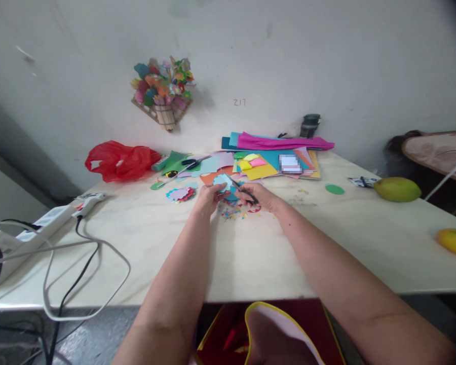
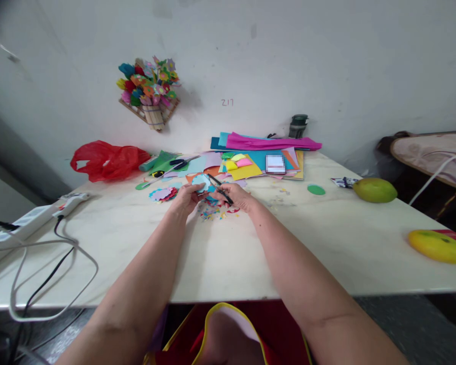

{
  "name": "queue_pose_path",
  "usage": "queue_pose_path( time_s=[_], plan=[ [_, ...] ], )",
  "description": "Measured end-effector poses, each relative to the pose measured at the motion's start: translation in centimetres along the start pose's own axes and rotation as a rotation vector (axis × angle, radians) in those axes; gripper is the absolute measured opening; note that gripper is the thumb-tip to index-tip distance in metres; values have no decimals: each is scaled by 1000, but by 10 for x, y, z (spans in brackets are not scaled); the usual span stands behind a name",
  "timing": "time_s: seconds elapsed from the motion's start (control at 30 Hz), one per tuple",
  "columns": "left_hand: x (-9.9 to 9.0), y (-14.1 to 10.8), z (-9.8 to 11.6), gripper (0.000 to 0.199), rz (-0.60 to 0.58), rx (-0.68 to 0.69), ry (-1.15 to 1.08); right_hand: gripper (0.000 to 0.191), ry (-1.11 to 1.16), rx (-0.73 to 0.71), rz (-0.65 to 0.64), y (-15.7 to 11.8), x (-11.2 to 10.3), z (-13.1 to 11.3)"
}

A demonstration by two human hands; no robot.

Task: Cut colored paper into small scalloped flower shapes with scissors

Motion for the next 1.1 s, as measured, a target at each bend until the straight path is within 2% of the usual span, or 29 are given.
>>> queue_pose_path(
  time_s=[0.17,0.53,0.77,1.1],
  plan=[
    [-1,0,-2,15,17,-48,-19,32,-31,0,-37,-1,-2,2],
    [-5,3,-3,14,-51,-68,42,27,-93,43,-108,-1,-8,6],
    [-5,2,-3,16,-59,-75,36,26,-117,38,-101,-1,-9,5],
    [-2,1,-6,16,-56,-99,22,32,-25,-14,-75,0,-4,1]
  ],
)
Point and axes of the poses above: each hand's wrist, its own y-axis towards the middle knuckle, its own x-axis out of the palm, z = x × y, the point moved 7 cm from there along y, towards the middle knuckle, and after that the axes turned 7 degrees about -x, right-handed, at the moved point
